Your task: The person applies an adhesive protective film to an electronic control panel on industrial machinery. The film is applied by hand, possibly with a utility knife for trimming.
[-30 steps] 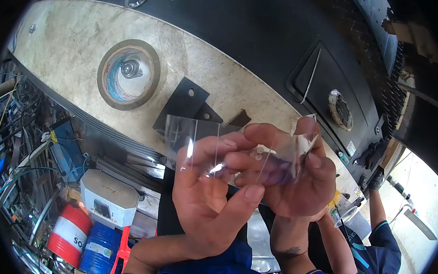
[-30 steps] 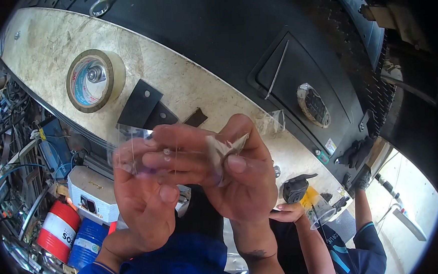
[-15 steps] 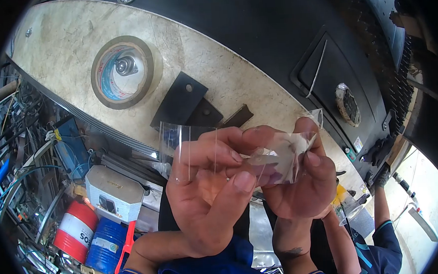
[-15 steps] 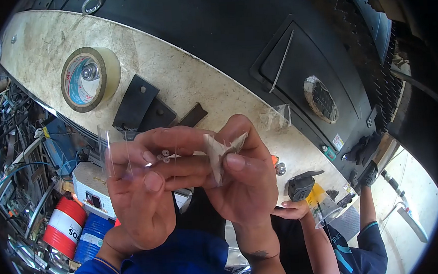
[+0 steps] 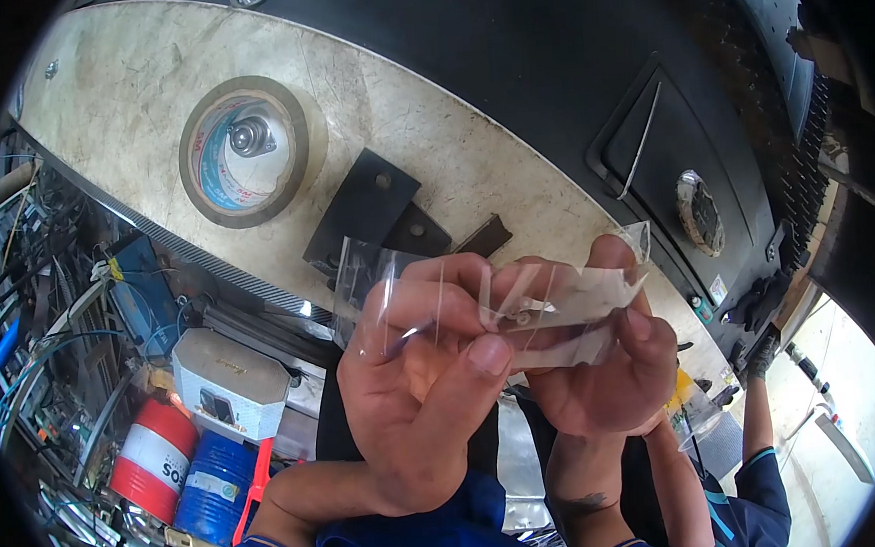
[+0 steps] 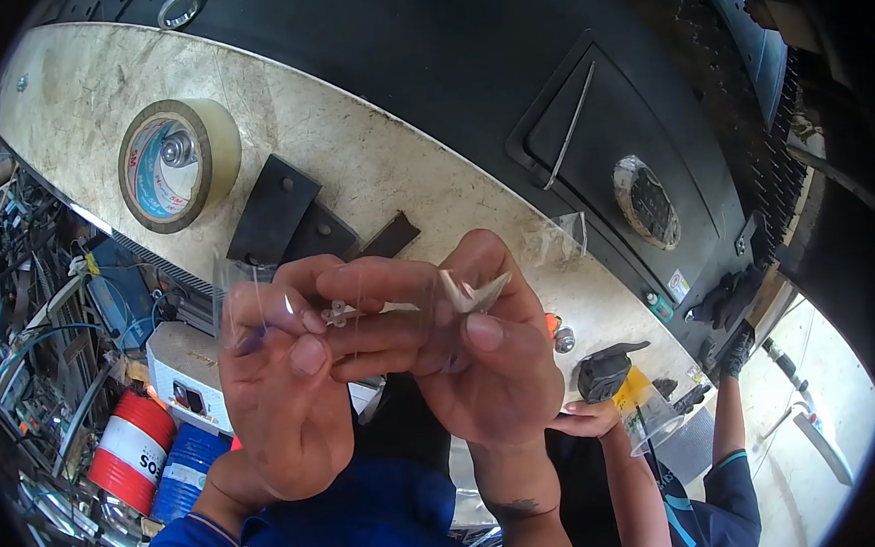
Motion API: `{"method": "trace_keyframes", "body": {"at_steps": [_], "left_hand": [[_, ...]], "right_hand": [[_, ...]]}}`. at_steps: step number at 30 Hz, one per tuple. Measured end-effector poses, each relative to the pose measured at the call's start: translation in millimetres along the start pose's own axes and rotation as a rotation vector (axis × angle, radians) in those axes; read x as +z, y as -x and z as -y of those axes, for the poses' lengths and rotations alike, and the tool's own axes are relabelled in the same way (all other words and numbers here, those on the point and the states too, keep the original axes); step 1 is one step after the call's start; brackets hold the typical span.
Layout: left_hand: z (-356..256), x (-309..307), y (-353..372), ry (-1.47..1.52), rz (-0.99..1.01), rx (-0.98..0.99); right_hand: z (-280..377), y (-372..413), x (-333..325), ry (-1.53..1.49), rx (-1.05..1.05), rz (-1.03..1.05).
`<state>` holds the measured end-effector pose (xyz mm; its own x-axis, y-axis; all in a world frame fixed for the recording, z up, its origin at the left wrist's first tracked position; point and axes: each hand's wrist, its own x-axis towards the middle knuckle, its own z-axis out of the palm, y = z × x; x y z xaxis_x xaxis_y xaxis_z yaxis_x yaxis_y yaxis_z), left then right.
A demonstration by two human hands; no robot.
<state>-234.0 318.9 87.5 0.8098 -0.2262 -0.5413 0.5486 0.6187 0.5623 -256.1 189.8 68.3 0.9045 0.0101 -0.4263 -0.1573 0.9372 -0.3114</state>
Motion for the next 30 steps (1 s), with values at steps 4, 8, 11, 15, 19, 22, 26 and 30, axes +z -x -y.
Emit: {"method": "trace_keyframes", "body": {"at_steps": [4, 8, 11, 15, 19, 22, 26, 30], "left_hand": [[2, 5, -2, 0.06, -0.053, 0.018], [4, -3, -15, -0.103, 0.0, 0.223], [4, -1, -19, -0.086, 0.037, 0.169], [0, 0, -26, -0.007, 0.09, 0.111], [-4, -6, -29, 0.018, 0.124, 0.043], [-5, -8, -31, 0.05, 0.123, 0.013], [-7, -12, -32, 0.062, 0.11, -0.001], [-8, -12, -35, 0.08, 0.083, -0.014]], "right_hand": [[-1, -1, -5, -0.069, -0.036, 0.069], [18, -2, -13, 0.018, -0.128, 0.017], [43, -4, -28, 1.021, -0.39, -0.414], [59, -21, -34, 1.587, -0.418, -0.767], [56, -38, -50, 1.955, -0.273, -0.836], [51, -43, -60, 1.988, -0.271, -0.877], [46, -44, -68, 2.017, -0.343, -0.941], [44, -45, -68, 2.004, -0.407, -0.937]]}}
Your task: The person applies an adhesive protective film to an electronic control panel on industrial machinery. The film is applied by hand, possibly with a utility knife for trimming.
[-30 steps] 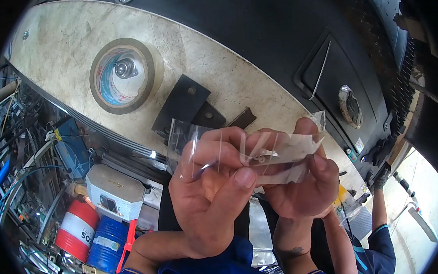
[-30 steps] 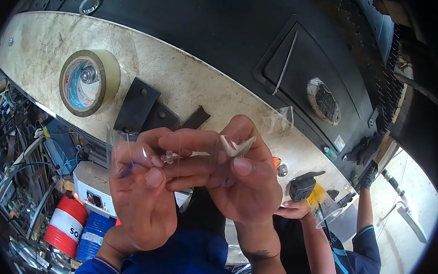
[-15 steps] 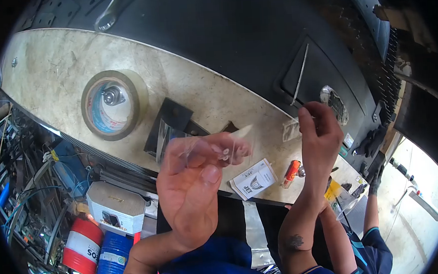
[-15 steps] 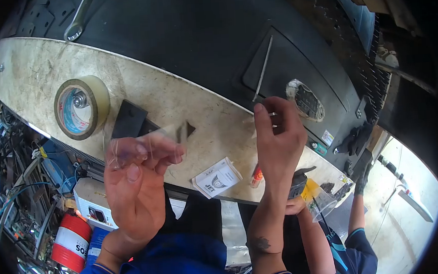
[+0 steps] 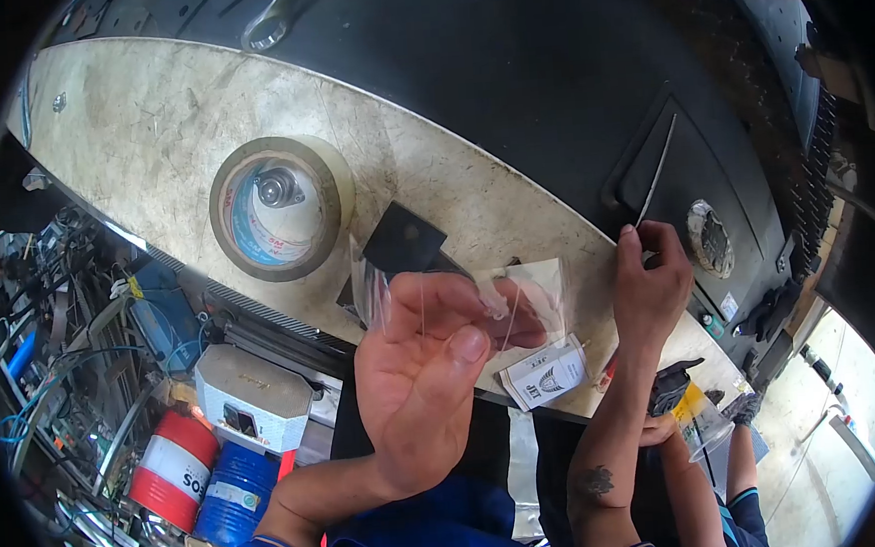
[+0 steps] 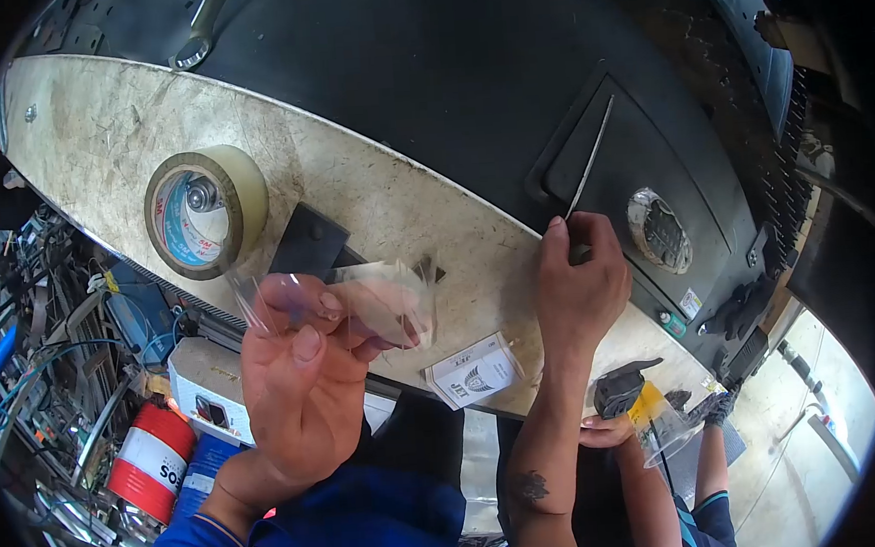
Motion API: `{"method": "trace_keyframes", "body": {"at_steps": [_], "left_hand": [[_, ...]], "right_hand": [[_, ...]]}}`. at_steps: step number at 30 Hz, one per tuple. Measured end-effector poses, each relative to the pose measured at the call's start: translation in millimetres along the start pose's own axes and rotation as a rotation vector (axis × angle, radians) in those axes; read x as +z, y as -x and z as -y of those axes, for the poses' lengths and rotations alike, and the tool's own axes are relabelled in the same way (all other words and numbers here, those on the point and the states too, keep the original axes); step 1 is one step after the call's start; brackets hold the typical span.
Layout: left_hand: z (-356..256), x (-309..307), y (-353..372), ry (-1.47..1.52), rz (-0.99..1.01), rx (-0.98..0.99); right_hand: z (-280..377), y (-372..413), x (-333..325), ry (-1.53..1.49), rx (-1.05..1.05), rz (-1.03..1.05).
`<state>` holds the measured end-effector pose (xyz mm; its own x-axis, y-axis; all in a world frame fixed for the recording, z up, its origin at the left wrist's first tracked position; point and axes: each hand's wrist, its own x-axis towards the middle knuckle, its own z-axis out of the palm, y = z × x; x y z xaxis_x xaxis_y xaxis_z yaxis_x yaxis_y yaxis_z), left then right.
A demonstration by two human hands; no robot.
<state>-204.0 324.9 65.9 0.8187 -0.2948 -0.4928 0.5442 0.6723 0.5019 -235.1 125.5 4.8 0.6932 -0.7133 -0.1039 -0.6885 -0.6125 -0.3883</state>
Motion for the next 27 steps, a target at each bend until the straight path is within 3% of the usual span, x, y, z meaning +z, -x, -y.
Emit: {"method": "trace_keyframes", "body": {"at_steps": [3, 7, 10, 13, 16, 18, 20, 22, 24, 26, 27], "left_hand": [[-2, -2, -1, -0.167, 0.042, -0.011], [-4, 1, -3, -0.155, 0.038, -0.033], [-4, 3, -4, -0.13, 0.034, -0.033], [-4, 3, -3, 0.082, 0.022, -0.024], [-3, 0, 1, -0.106, 0.0, 0.009], [-5, 2, 5, -0.051, -0.04, -0.042], [-13, 7, 13, 0.023, -0.007, -0.035], [-34, 18, 28, -0.081, 0.018, -0.033], [-56, 42, 46, -0.01, 0.022, 0.061], [-79, 63, 69, 0.072, 0.024, 0.151], [-90, 71, 79, 0.074, 0.035, 0.142]], "right_hand": [[-1, 1, 1, -0.036, 0.024, 0.003], [-1, 2, -1, -0.124, 0.035, -0.023], [-2, 1, -5, -0.266, 0.102, -0.04], [-1, 0, -16, -0.308, 0.076, -0.119], [-13, -5, -24, -0.399, 0.015, -0.133], [-31, -8, -29, -0.492, 0.132, -0.068], [-8, -2, -46, -0.745, 0.352, 0.004], [-11, 2, -59, -0.928, 0.377, 0.067], [11, 14, -79, -1.005, 0.48, -0.006], [-37, 15, -93, -0.318, -0.327, 0.103], [-31, 12, -99, -0.838, -0.017, 0.125]]}}
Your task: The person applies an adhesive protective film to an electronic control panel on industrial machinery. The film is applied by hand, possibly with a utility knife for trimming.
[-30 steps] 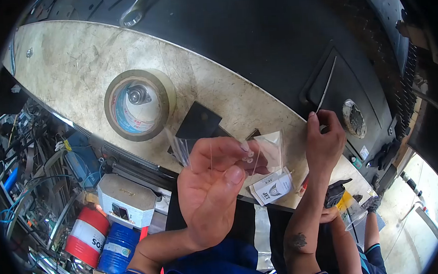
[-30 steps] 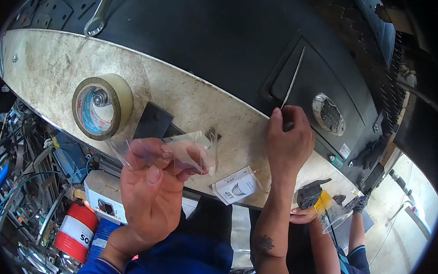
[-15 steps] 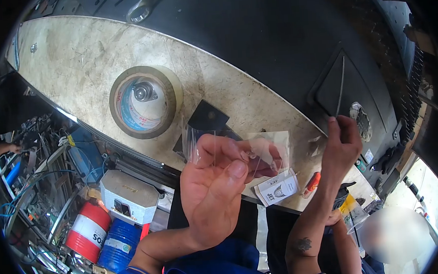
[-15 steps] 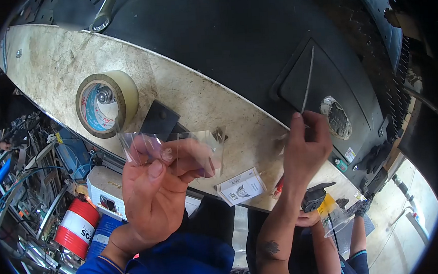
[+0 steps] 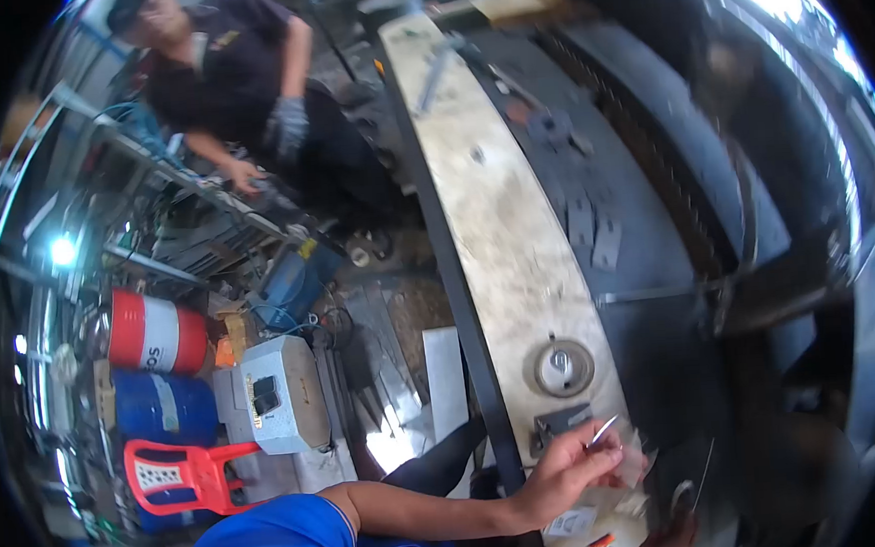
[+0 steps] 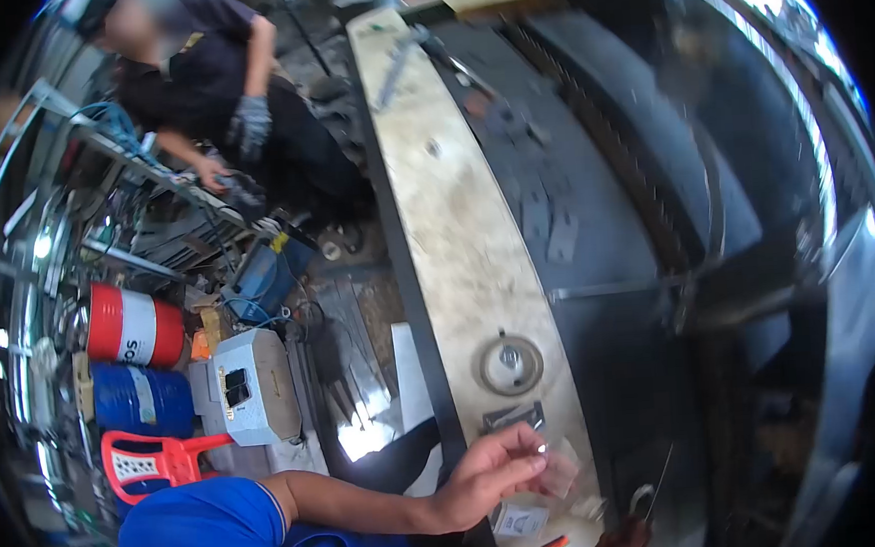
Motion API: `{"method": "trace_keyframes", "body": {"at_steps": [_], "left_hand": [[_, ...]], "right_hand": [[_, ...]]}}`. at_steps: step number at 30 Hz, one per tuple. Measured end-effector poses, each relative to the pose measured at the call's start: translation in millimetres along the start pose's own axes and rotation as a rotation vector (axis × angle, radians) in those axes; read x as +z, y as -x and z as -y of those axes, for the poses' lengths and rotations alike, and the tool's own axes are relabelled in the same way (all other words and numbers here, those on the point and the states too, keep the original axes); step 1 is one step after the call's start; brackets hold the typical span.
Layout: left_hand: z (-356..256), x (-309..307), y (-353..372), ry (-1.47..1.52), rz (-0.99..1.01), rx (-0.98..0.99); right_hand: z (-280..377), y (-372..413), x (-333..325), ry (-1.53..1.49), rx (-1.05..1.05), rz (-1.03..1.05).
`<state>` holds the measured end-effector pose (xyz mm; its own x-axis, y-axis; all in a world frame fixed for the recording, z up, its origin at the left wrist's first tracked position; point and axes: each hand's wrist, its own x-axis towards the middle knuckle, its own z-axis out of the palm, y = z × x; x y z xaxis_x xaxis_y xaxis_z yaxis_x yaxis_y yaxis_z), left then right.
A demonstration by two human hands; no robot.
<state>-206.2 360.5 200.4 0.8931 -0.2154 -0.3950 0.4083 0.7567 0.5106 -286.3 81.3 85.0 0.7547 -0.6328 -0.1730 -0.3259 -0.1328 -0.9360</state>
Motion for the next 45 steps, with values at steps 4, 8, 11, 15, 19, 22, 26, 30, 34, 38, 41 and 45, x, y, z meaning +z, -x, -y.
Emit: {"method": "trace_keyframes", "body": {"at_steps": [4, 8, 11, 15, 19, 22, 26, 30, 34, 38, 41, 45], "left_hand": [[-52, 33, 37, -0.067, 0.03, 0.055], [-78, 67, 66, -0.061, 0.098, 0.147], [-86, 76, 73, -0.13, 0.133, 0.101], [-67, 80, 83, -0.077, 0.123, 0.002], [-57, 58, 76, -0.009, 0.114, -0.034], [-47, 46, 74, -0.118, 0.036, -0.08], [-47, 29, 65, -0.041, 0.106, -0.077], [-47, 30, 58, -0.057, 0.105, -0.078], [-44, 29, 54, -0.06, 0.102, -0.095], [-43, 27, 58, -0.066, 0.09, -0.105], [-43, 25, 62, -0.099, 0.076, -0.092], [-41, 20, 63, -0.089, 0.106, -0.064]], "right_hand": [[87, 9, -1, -0.688, 0.421, -0.112], [86, 8, -40, -0.536, 0.024, -0.3], [131, -5, -46, -0.733, 0.049, -0.463], [131, -35, -56, -0.672, -0.05, -0.429], [133, -67, -38, -0.624, -0.072, -0.362], [126, -79, -32, -0.623, -0.081, -0.331], [124, -85, -25, -0.585, -0.121, -0.32], [129, -86, -26, -0.574, -0.159, -0.369], [128, -92, -32, -0.592, -0.192, -0.354], [131, -96, -25, -0.604, -0.214, -0.352], [132, -97, -23, -0.611, -0.208, -0.352], [133, -97, -21, -0.629, -0.225, -0.327]]}}
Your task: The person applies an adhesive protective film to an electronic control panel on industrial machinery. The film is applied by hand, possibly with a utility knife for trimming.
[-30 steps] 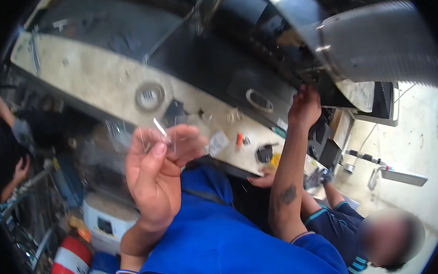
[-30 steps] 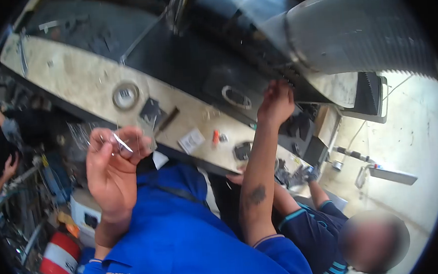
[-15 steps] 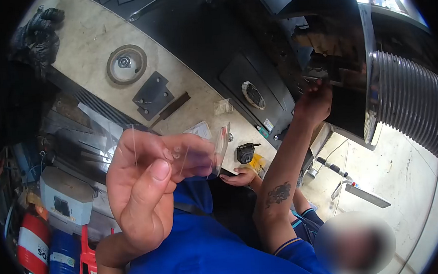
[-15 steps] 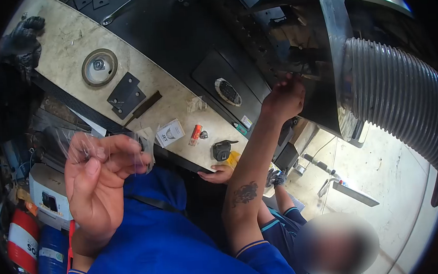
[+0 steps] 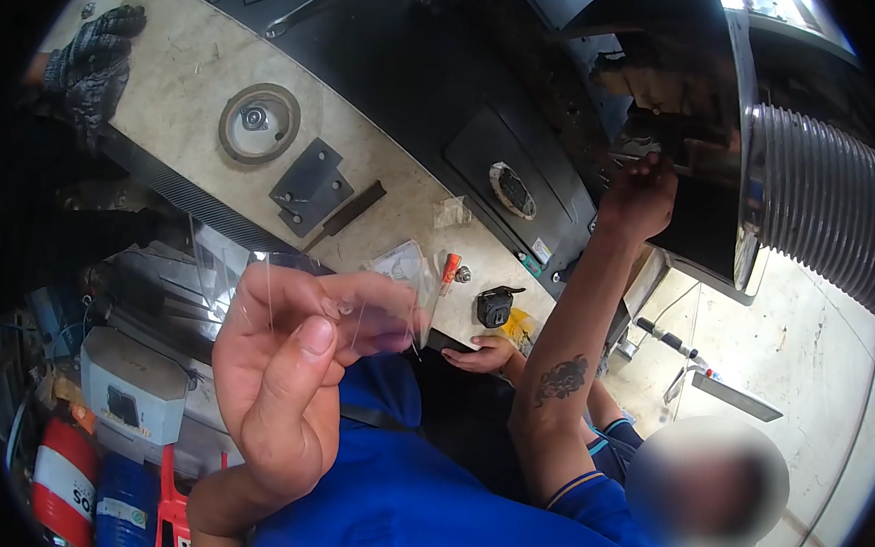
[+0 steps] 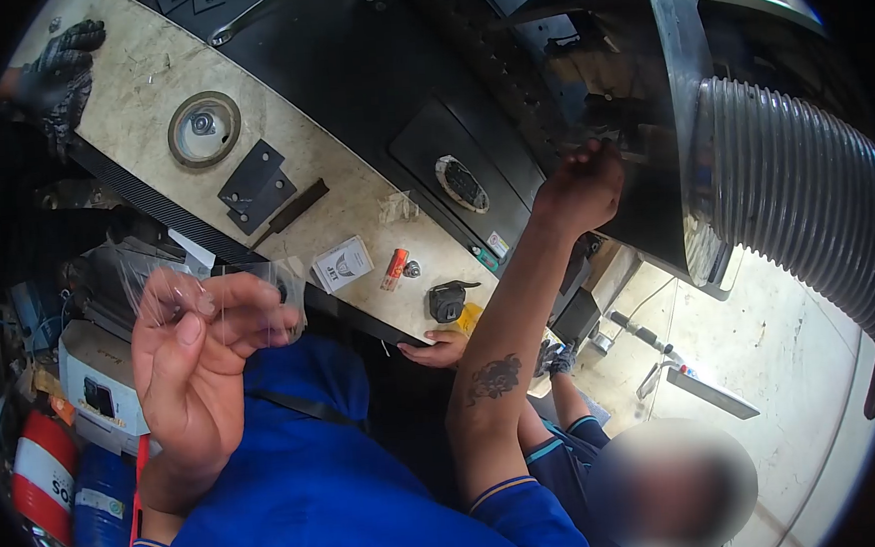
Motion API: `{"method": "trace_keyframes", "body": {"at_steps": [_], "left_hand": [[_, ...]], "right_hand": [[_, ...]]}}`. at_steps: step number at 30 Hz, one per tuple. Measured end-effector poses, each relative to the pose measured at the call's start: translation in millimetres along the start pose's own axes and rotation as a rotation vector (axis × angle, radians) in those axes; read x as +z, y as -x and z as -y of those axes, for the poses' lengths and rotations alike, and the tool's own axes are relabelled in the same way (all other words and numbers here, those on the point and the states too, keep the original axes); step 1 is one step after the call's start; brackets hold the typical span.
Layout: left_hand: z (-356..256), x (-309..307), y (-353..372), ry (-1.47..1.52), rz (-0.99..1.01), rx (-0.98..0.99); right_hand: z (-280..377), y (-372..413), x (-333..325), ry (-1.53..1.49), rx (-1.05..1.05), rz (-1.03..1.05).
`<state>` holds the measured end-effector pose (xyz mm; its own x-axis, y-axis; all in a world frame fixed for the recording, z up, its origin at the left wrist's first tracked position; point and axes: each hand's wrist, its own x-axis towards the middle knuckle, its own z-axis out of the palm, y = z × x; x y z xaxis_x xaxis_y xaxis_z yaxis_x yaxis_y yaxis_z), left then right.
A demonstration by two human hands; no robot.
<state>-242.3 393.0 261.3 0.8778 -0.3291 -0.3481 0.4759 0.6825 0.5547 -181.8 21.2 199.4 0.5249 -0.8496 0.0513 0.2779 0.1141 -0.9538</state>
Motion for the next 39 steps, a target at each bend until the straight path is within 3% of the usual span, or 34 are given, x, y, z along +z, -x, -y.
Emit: {"method": "trace_keyframes", "body": {"at_steps": [5, 22, 27, 29, 32, 39], "left_hand": [[-1, 1, 2, -0.098, -0.114, -0.008], [-2, -2, -6, 0.004, -0.107, -0.028], [-12, 9, 7, 0.033, -0.129, -0.031], [-17, 14, 16, 0.04, -0.116, 0.004], [-23, 20, 31, -0.118, -0.046, 0.056], [-37, 44, 48, -0.09, -0.029, 0.048]], "right_hand": [[4, 2, 3, -0.018, 0.016, -0.002], [-1, -8, 7, -0.035, 0.018, -0.014], [-5, -8, 0, -0.396, 0.435, 0.204], [-9, -15, -2, -0.67, 0.575, 0.617], [-15, -21, 7, -0.707, 0.498, 0.521], [-3, -19, 17, -0.862, 0.496, 0.505]]}}
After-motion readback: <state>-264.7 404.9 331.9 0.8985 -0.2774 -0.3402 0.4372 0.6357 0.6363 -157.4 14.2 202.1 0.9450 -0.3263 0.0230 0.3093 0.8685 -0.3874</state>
